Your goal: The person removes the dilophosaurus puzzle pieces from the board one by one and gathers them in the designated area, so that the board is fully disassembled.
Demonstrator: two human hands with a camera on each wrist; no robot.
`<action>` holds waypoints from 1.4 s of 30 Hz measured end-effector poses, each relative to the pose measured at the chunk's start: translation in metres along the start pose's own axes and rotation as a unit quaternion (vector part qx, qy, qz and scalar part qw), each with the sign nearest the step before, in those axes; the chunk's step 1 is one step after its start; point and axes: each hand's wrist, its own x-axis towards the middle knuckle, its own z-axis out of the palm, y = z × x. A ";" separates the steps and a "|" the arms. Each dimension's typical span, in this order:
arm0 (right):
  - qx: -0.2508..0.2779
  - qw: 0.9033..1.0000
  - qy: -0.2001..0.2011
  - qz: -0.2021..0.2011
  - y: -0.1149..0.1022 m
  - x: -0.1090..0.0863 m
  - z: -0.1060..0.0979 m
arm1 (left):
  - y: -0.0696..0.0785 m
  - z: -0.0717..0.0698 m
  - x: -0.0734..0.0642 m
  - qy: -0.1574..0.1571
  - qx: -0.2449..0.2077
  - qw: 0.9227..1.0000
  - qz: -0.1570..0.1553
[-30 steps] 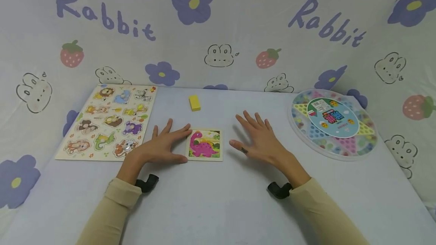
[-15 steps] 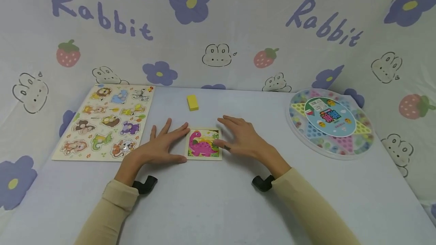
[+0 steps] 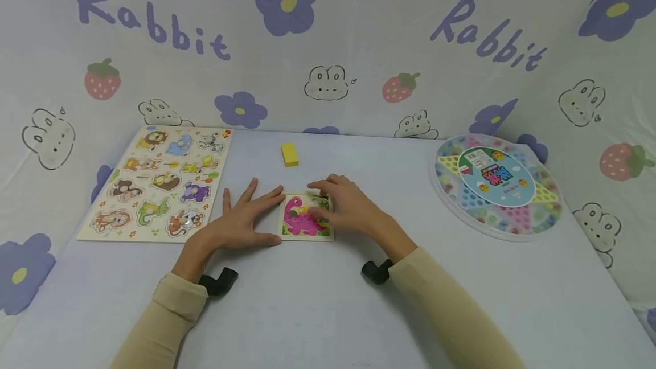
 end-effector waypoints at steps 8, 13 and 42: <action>0.024 0.999 -0.034 -0.019 -0.007 0.013 0.005 | -0.003 0.001 -0.001 -0.001 0.000 1.000 0.005; -0.001 0.998 -0.053 -0.021 -0.010 0.018 0.007 | -0.004 0.000 -0.001 -0.006 0.003 1.000 0.006; -0.038 0.992 -0.121 -0.022 -0.020 0.029 -0.003 | -0.005 0.000 0.001 -0.010 -0.003 1.000 0.005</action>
